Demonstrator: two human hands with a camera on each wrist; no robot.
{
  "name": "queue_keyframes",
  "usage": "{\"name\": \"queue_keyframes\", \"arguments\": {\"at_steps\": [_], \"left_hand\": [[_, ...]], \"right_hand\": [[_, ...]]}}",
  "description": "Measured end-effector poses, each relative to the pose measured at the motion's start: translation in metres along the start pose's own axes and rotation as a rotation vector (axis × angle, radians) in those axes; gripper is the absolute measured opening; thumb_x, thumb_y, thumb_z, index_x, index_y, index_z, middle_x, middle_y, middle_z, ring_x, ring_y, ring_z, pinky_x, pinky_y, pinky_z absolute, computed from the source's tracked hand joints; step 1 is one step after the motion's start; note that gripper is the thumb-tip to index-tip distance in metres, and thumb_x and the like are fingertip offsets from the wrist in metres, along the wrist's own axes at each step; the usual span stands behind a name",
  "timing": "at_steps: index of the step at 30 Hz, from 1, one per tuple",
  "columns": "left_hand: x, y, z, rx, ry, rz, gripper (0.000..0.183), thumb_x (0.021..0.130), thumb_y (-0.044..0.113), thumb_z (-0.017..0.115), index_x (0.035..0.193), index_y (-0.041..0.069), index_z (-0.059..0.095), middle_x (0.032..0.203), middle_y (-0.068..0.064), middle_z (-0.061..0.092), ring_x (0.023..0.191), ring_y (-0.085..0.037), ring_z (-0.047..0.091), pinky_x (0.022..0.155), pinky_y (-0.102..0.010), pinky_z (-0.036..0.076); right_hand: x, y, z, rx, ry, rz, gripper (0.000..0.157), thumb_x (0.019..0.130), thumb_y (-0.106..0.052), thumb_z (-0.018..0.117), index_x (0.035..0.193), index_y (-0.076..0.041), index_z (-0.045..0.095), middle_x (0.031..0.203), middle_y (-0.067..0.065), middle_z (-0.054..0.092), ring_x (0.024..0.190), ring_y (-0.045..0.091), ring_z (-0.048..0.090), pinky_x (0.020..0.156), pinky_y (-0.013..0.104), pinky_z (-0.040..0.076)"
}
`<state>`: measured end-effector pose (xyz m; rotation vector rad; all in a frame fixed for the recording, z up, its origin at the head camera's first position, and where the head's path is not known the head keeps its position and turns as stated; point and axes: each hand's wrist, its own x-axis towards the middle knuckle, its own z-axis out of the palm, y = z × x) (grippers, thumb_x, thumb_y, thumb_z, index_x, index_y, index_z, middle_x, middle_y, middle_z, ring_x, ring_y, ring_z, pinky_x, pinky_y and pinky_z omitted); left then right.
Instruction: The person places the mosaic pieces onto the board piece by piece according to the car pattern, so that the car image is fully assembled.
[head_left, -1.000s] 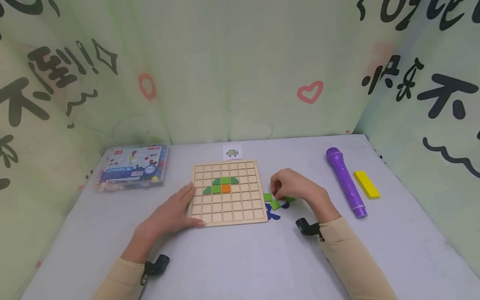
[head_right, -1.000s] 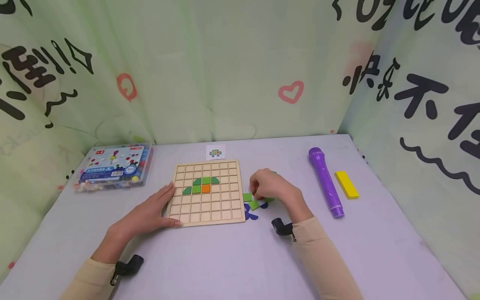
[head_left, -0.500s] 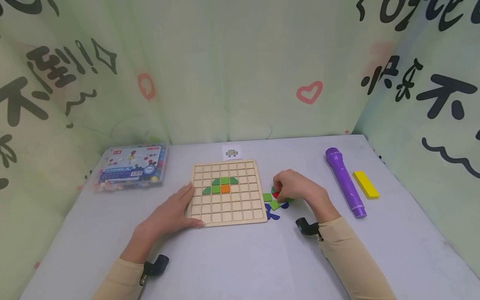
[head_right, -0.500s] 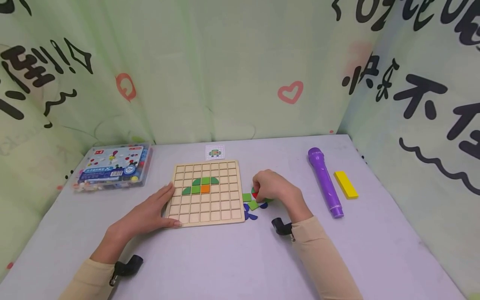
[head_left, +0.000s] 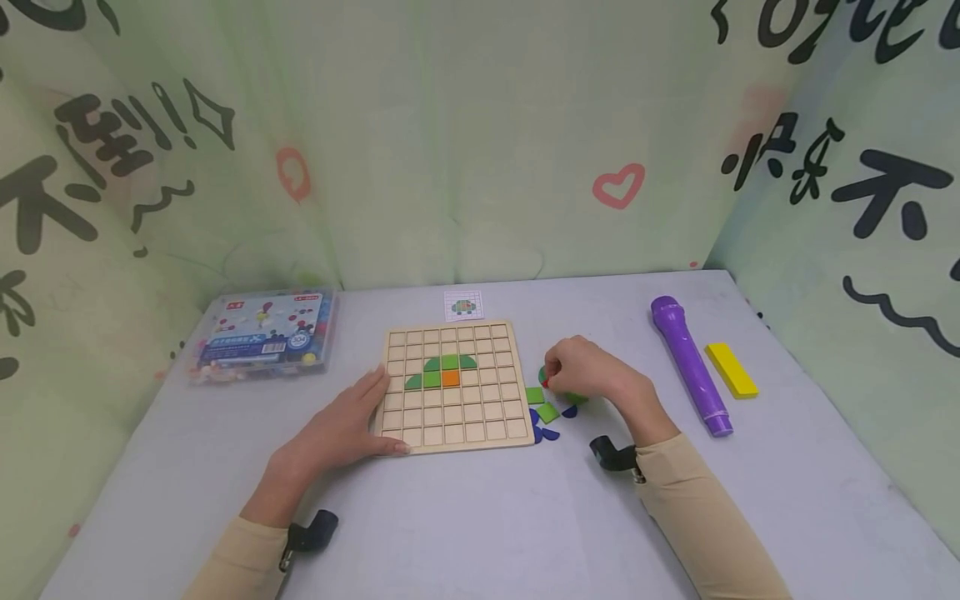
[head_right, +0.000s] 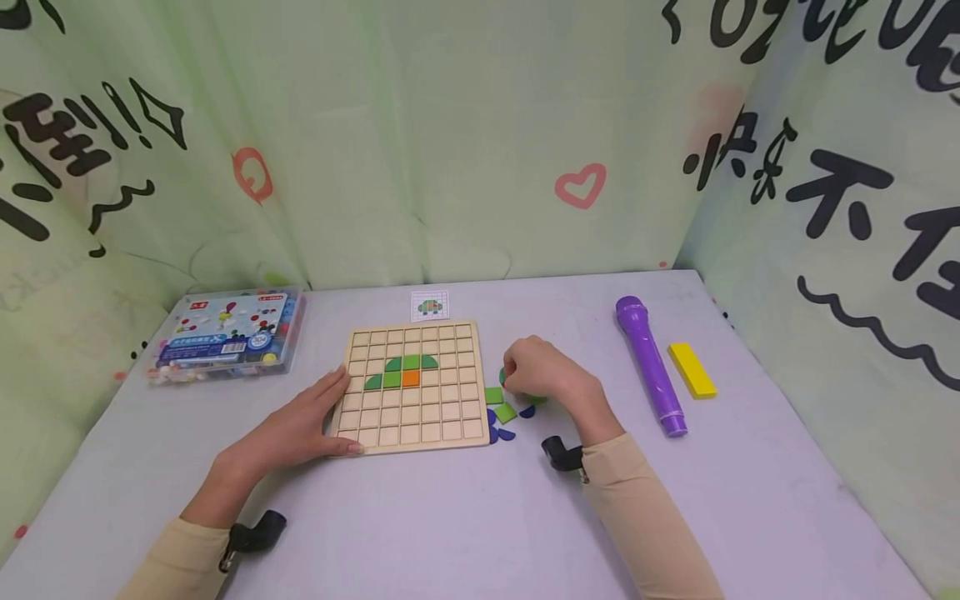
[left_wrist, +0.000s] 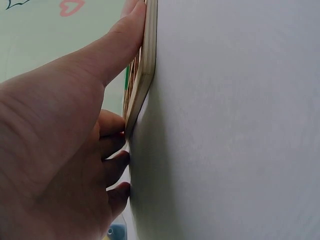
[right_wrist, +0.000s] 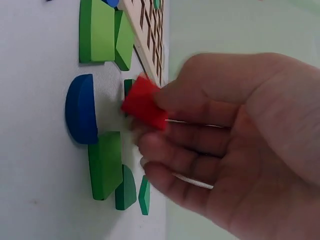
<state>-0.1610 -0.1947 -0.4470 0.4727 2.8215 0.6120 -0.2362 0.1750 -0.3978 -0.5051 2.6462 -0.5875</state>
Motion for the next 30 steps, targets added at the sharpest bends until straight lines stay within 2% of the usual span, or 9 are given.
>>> {"name": "queue_keyframes", "arguments": {"at_steps": [3, 6, 9, 12, 18, 25, 30], "left_hand": [[0.000, 0.000, 0.000, 0.000, 0.000, -0.003, 0.121, 0.072, 0.069, 0.075, 0.158, 0.004, 0.020, 0.167, -0.015, 0.015, 0.153, -0.038, 0.021, 0.123, -0.052, 0.027], [0.000, 0.001, 0.000, 0.001, 0.000, -0.005, 0.121, 0.072, 0.069, 0.074, 0.158, 0.004, 0.020, 0.167, -0.015, 0.015, 0.153, -0.037, 0.021, 0.123, -0.052, 0.027], [-0.001, 0.002, -0.001, 0.002, -0.001, -0.004, 0.121, 0.072, 0.068, 0.074, 0.158, 0.004, 0.020, 0.167, -0.015, 0.015, 0.153, -0.038, 0.020, 0.123, -0.052, 0.027], [-0.002, 0.003, -0.002, -0.001, -0.004, -0.005, 0.120, 0.073, 0.067, 0.075, 0.158, 0.003, 0.019, 0.167, -0.015, 0.015, 0.153, -0.038, 0.020, 0.123, -0.052, 0.027], [-0.002, 0.002, -0.002, 0.002, -0.001, -0.007, 0.120, 0.073, 0.068, 0.074, 0.158, 0.004, 0.020, 0.167, -0.015, 0.015, 0.153, -0.037, 0.020, 0.123, -0.052, 0.027], [-0.002, 0.002, -0.002, 0.001, 0.004, -0.005, 0.118, 0.074, 0.066, 0.075, 0.158, 0.004, 0.020, 0.167, -0.014, 0.015, 0.153, -0.037, 0.021, 0.123, -0.052, 0.028], [0.000, 0.001, -0.002, 0.001, 0.002, -0.005, 0.120, 0.073, 0.069, 0.074, 0.159, 0.005, 0.019, 0.168, -0.014, 0.014, 0.153, -0.036, 0.021, 0.123, -0.051, 0.027]], "right_hand": [[0.001, -0.001, -0.001, 0.047, 0.030, 0.010, 0.012, 0.084, -0.007, 0.061, 0.080, -0.010, 0.072, 0.071, 0.003, 0.061, 0.059, 0.015, 0.051, 0.052, 0.025, 0.041], [0.003, -0.005, -0.001, 0.103, 0.071, 0.002, 0.011, 0.087, -0.010, 0.063, 0.088, -0.010, 0.074, 0.081, 0.004, 0.066, 0.068, 0.017, 0.055, 0.056, 0.025, 0.045], [0.006, -0.011, 0.001, 0.166, 0.102, -0.032, 0.011, 0.087, -0.010, 0.064, 0.091, -0.009, 0.074, 0.088, 0.005, 0.068, 0.075, 0.018, 0.056, 0.061, 0.026, 0.048], [0.011, -0.016, 0.005, 0.220, 0.116, -0.063, 0.012, 0.086, -0.008, 0.063, 0.090, -0.011, 0.074, 0.087, 0.004, 0.069, 0.077, 0.018, 0.056, 0.064, 0.026, 0.047], [0.022, -0.027, 0.017, 0.242, 0.124, -0.115, 0.014, 0.084, -0.007, 0.061, 0.089, -0.014, 0.072, 0.084, 0.001, 0.066, 0.080, 0.018, 0.056, 0.068, 0.027, 0.047], [0.032, -0.042, 0.029, 0.271, 0.099, -0.162, 0.032, 0.088, -0.003, 0.055, 0.110, -0.016, 0.073, 0.088, 0.003, 0.062, 0.085, 0.020, 0.053, 0.069, 0.028, 0.045], [0.042, -0.052, 0.038, 0.222, 0.130, -0.175, 0.027, 0.089, -0.003, 0.057, 0.107, -0.016, 0.073, 0.085, 0.001, 0.064, 0.080, 0.018, 0.055, 0.066, 0.026, 0.047]]}}
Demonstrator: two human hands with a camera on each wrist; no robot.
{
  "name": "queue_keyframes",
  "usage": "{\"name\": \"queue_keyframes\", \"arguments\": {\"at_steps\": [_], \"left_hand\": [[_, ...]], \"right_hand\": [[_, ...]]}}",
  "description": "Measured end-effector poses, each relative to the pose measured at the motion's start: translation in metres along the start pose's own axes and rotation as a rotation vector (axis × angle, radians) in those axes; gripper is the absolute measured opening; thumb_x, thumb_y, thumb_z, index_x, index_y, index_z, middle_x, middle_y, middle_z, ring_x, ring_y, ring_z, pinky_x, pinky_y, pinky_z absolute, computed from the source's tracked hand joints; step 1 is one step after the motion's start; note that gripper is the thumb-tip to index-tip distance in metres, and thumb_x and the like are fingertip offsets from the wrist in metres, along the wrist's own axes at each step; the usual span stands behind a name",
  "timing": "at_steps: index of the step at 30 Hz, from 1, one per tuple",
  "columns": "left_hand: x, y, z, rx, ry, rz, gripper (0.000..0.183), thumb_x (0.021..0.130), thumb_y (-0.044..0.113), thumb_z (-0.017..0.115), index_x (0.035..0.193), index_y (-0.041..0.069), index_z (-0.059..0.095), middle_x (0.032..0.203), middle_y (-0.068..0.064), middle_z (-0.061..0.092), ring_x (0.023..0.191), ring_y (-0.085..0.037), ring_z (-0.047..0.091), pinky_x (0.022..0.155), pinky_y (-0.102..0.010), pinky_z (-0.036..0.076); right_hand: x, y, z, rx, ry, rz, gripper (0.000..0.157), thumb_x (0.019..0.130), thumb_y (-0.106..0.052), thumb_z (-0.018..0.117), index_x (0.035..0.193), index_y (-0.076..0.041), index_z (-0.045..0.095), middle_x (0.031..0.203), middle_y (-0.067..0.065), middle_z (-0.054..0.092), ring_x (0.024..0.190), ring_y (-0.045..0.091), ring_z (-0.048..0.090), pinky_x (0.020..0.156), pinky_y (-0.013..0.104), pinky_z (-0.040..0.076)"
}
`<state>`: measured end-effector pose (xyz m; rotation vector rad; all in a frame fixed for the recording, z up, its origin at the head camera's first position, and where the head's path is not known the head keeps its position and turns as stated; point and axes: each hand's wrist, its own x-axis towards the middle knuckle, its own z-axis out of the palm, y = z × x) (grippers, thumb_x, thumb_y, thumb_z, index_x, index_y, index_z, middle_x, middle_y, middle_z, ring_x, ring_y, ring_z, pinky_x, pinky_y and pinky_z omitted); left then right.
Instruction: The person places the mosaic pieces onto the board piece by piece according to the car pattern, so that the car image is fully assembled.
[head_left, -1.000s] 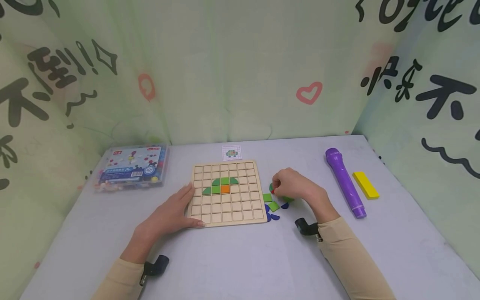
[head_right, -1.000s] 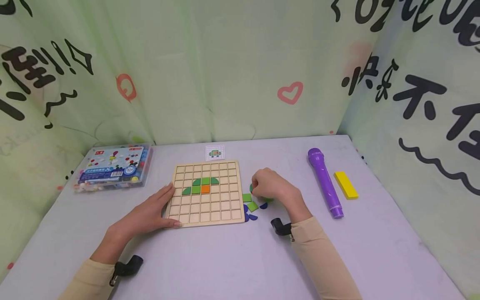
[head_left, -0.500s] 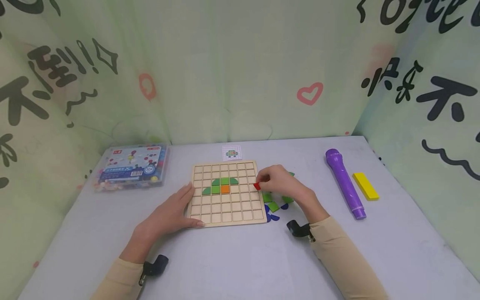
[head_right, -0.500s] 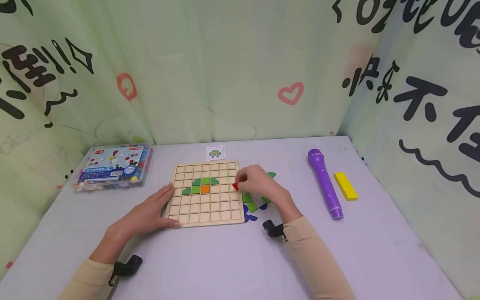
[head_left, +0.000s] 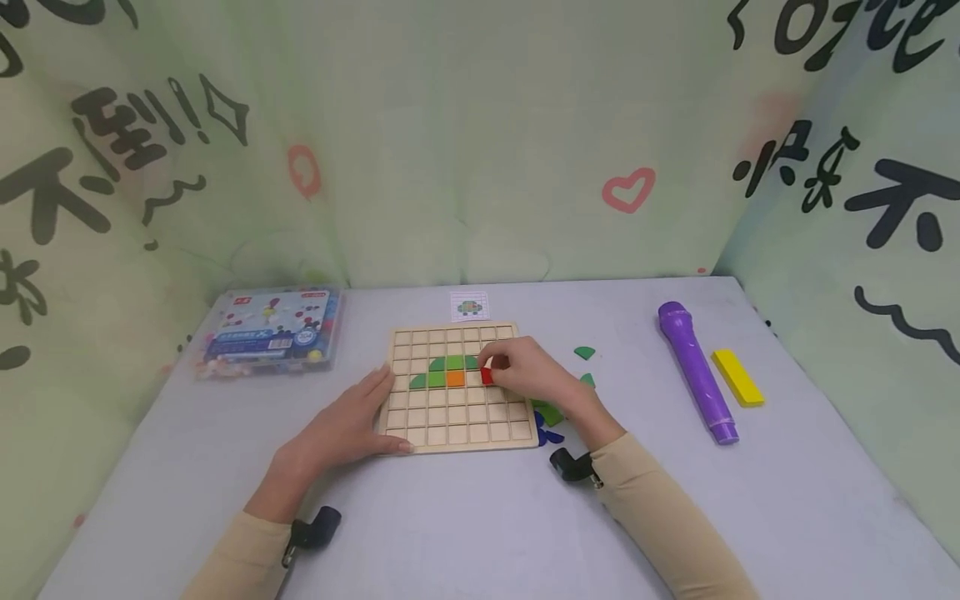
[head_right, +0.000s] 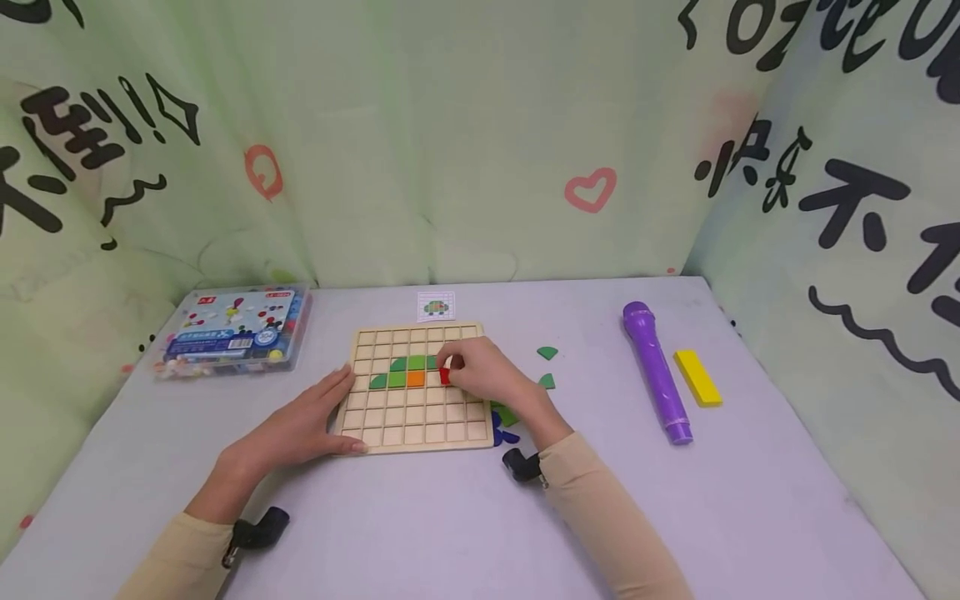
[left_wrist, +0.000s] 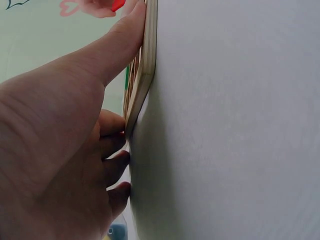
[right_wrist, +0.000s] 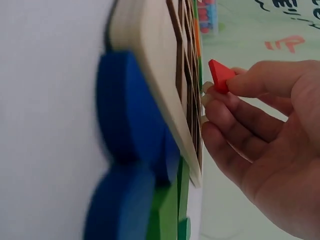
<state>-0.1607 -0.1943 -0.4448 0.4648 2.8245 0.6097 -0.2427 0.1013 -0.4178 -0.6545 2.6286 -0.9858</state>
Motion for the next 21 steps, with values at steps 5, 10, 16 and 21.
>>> {"name": "queue_keyframes", "arguments": {"at_steps": [5, 10, 16, 21], "left_hand": [[0.001, -0.002, 0.000, -0.002, -0.005, -0.003, 0.121, 0.072, 0.070, 0.073, 0.159, 0.006, 0.018, 0.168, -0.013, 0.013, 0.153, -0.036, 0.020, 0.124, -0.051, 0.026], [0.001, -0.001, -0.001, -0.001, -0.016, -0.019, 0.122, 0.072, 0.070, 0.074, 0.159, 0.008, 0.017, 0.168, -0.011, 0.012, 0.154, -0.035, 0.019, 0.124, -0.050, 0.026], [0.000, 0.000, -0.002, -0.002, -0.017, -0.020, 0.121, 0.072, 0.069, 0.074, 0.159, 0.007, 0.017, 0.168, -0.012, 0.013, 0.153, -0.036, 0.020, 0.123, -0.051, 0.026], [0.000, 0.002, -0.001, -0.006, -0.018, -0.020, 0.121, 0.073, 0.068, 0.075, 0.159, 0.006, 0.018, 0.168, -0.013, 0.013, 0.153, -0.037, 0.020, 0.123, -0.052, 0.027]], "right_hand": [[0.008, -0.007, 0.011, -0.069, 0.069, -0.049, 0.023, 0.091, -0.003, 0.059, 0.106, -0.013, 0.073, 0.080, 0.001, 0.066, 0.072, 0.017, 0.055, 0.063, 0.026, 0.048], [0.011, -0.012, 0.017, -0.128, 0.115, -0.085, 0.021, 0.092, -0.004, 0.063, 0.107, -0.013, 0.076, 0.091, 0.002, 0.072, 0.079, 0.017, 0.057, 0.073, 0.028, 0.052], [0.012, -0.012, 0.020, -0.154, 0.106, -0.100, 0.021, 0.092, -0.003, 0.067, 0.108, -0.009, 0.077, 0.099, 0.003, 0.075, 0.080, 0.015, 0.058, 0.075, 0.027, 0.054], [0.012, -0.014, 0.020, -0.157, 0.099, -0.103, 0.021, 0.091, -0.001, 0.067, 0.108, -0.008, 0.076, 0.093, 0.004, 0.074, 0.075, 0.015, 0.058, 0.070, 0.024, 0.053]]}}
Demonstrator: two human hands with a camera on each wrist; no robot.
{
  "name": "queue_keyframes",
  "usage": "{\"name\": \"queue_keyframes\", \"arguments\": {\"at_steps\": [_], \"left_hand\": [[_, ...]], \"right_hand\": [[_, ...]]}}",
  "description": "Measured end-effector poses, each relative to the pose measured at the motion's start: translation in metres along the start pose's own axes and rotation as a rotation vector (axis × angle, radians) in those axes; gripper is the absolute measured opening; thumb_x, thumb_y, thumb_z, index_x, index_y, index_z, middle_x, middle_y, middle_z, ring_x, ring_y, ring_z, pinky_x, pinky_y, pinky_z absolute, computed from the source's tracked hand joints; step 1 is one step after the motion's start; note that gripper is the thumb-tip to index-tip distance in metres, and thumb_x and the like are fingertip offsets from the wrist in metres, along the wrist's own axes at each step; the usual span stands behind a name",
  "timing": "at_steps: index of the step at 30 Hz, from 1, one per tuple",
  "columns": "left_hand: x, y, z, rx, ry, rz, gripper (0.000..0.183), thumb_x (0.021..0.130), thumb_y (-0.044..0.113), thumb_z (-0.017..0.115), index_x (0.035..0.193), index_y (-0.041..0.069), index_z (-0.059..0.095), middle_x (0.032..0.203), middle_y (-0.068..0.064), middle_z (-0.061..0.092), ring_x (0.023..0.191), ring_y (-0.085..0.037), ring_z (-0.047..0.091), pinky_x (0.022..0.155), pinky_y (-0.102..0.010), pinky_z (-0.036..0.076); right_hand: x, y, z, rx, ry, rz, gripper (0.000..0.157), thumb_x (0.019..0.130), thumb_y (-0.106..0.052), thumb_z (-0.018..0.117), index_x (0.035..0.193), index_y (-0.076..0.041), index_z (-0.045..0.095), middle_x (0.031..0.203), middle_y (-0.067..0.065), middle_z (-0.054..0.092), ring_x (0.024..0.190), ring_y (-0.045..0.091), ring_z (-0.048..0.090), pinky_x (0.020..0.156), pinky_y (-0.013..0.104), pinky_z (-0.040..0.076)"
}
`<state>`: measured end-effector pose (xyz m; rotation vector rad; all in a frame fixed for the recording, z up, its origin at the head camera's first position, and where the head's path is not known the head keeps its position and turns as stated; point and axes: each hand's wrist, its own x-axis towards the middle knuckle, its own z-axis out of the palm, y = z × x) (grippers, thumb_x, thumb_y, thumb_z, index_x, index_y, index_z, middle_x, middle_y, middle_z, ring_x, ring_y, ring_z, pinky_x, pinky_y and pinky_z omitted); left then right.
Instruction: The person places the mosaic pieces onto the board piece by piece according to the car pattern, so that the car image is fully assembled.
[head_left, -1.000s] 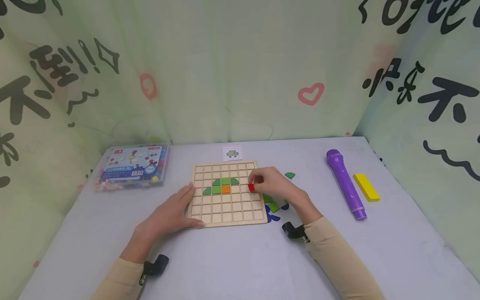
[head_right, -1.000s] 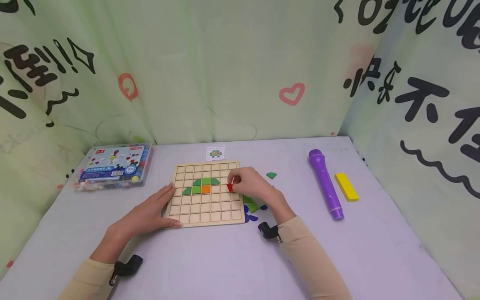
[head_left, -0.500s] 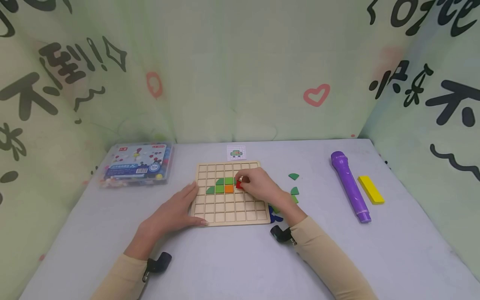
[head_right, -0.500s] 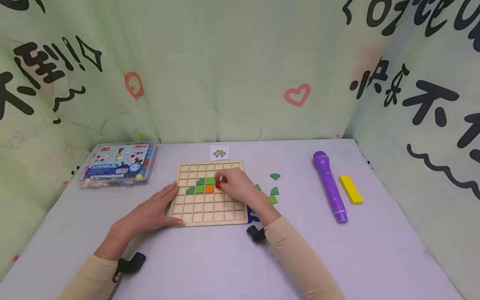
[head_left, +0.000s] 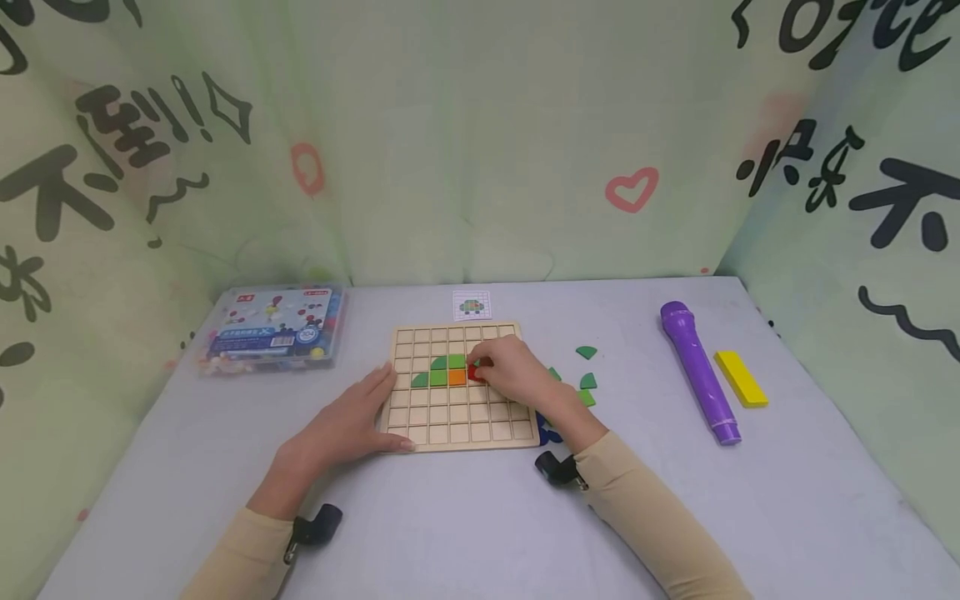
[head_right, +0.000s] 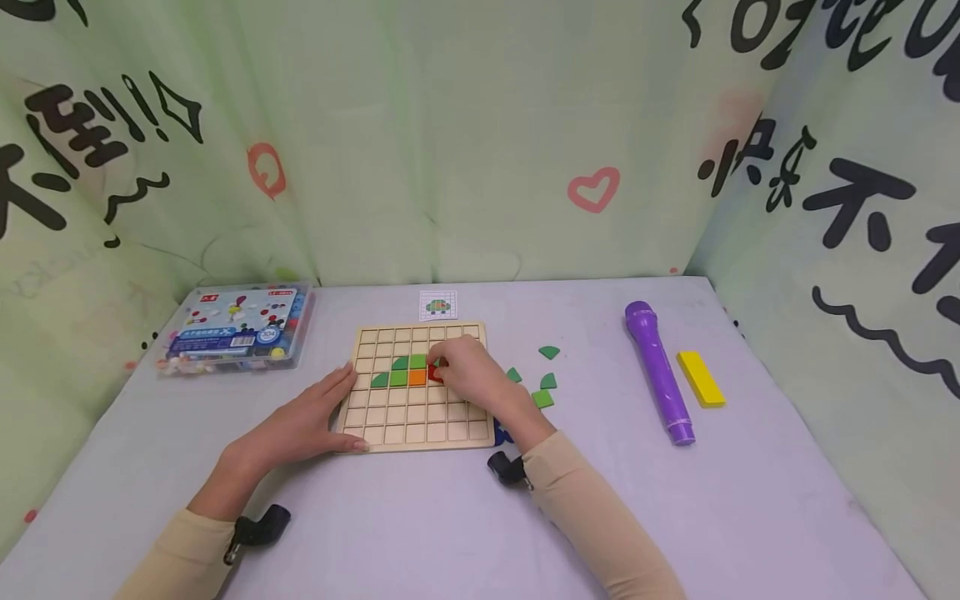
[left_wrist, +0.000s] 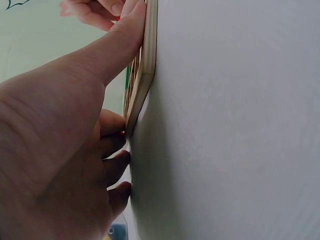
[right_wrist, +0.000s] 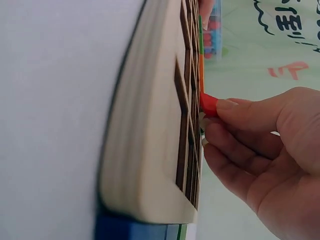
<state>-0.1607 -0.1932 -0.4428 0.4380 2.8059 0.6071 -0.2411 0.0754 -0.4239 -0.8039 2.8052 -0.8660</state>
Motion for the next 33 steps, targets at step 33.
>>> {"name": "queue_keyframes", "arguments": {"at_steps": [33], "left_hand": [[-0.001, 0.000, 0.001, 0.019, 0.015, 0.021, 0.119, 0.073, 0.067, 0.075, 0.158, 0.004, 0.020, 0.167, -0.015, 0.015, 0.153, -0.037, 0.022, 0.123, -0.052, 0.028]], "right_hand": [[-0.013, 0.028, -0.046, -0.071, -0.042, 0.194, 0.027, 0.090, -0.004, 0.062, 0.113, -0.007, 0.075, 0.102, 0.007, 0.072, 0.087, 0.020, 0.060, 0.075, 0.032, 0.053]]}}
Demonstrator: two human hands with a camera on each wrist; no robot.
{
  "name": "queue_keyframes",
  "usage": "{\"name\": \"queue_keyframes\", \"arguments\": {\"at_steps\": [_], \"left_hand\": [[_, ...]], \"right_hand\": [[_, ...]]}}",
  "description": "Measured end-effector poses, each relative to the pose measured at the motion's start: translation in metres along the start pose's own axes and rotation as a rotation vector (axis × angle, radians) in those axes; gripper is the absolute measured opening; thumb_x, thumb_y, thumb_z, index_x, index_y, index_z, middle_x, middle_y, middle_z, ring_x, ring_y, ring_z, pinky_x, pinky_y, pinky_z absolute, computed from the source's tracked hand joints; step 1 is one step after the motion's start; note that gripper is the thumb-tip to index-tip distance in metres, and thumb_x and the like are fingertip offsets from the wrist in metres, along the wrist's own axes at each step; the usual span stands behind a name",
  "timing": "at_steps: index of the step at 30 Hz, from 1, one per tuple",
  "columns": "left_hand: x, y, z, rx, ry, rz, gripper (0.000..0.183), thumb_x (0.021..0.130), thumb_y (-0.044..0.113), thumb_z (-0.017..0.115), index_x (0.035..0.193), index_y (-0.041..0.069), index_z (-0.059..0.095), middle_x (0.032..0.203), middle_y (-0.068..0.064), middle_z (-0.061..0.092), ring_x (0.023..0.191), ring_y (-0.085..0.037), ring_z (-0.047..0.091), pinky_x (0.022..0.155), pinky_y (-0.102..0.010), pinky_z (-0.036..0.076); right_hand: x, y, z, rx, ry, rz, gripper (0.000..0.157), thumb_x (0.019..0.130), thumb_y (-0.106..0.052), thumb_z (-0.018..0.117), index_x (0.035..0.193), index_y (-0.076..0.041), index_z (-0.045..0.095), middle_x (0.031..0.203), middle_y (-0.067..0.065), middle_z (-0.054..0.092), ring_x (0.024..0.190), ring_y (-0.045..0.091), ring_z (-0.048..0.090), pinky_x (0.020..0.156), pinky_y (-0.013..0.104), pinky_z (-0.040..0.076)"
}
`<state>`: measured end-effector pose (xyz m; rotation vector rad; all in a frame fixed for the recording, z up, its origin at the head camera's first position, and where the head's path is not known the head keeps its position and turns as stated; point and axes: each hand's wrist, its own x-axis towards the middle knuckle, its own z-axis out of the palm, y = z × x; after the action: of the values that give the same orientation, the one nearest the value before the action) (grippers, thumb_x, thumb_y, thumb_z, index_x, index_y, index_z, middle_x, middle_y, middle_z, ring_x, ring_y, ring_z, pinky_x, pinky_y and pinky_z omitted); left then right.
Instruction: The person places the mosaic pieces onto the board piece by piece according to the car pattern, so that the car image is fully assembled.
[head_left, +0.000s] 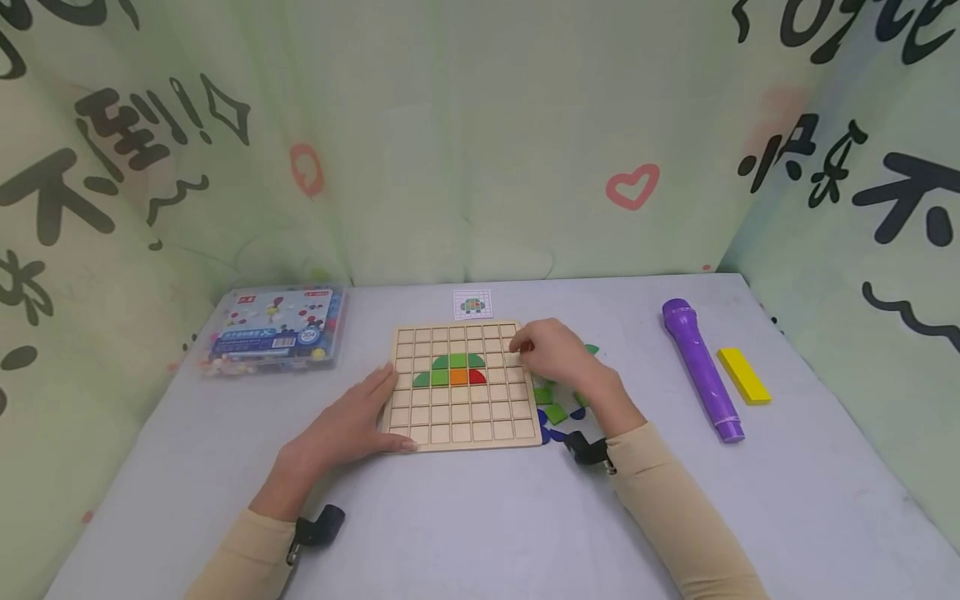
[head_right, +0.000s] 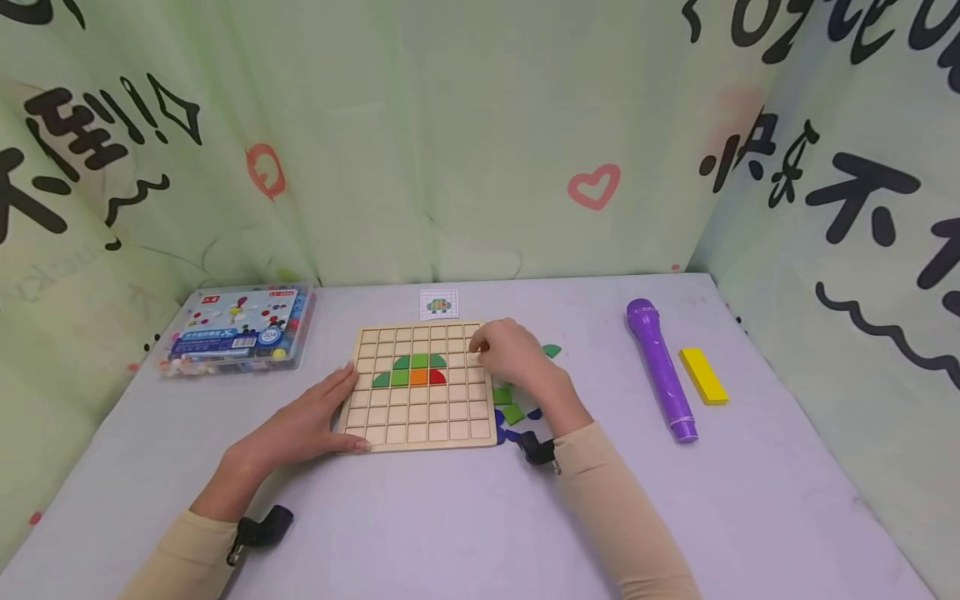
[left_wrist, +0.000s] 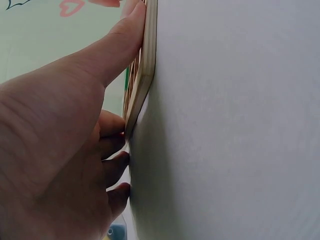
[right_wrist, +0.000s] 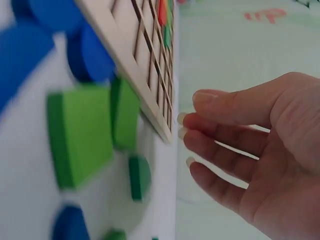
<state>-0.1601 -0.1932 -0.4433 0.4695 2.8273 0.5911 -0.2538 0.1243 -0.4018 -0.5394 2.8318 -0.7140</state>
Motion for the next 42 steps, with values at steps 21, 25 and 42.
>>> {"name": "queue_keyframes", "arguments": {"at_steps": [21, 25, 42], "left_hand": [[-0.001, 0.001, 0.000, -0.004, 0.003, -0.003, 0.117, 0.075, 0.065, 0.075, 0.158, 0.005, 0.019, 0.167, -0.014, 0.015, 0.153, -0.037, 0.021, 0.123, -0.051, 0.028], [-0.001, 0.002, -0.001, -0.007, -0.002, -0.007, 0.117, 0.075, 0.064, 0.076, 0.158, 0.004, 0.019, 0.167, -0.014, 0.015, 0.153, -0.037, 0.021, 0.123, -0.052, 0.027], [-0.002, 0.002, -0.001, 0.005, -0.001, -0.009, 0.117, 0.075, 0.064, 0.075, 0.158, 0.004, 0.019, 0.167, -0.015, 0.015, 0.153, -0.037, 0.021, 0.123, -0.052, 0.028]], "right_hand": [[-0.011, 0.076, -0.039, -0.110, -0.015, 0.194, 0.027, 0.083, 0.006, 0.057, 0.105, -0.001, 0.071, 0.103, 0.018, 0.068, 0.087, 0.028, 0.058, 0.074, 0.039, 0.051], [-0.010, 0.077, -0.038, -0.134, 0.017, 0.182, 0.021, 0.082, 0.005, 0.058, 0.097, -0.003, 0.069, 0.095, 0.015, 0.067, 0.082, 0.027, 0.057, 0.069, 0.035, 0.048], [-0.002, 0.052, -0.028, 0.096, 0.002, 0.057, 0.009, 0.082, 0.001, 0.068, 0.088, -0.005, 0.064, 0.083, 0.009, 0.061, 0.078, 0.022, 0.053, 0.066, 0.029, 0.044]]}}
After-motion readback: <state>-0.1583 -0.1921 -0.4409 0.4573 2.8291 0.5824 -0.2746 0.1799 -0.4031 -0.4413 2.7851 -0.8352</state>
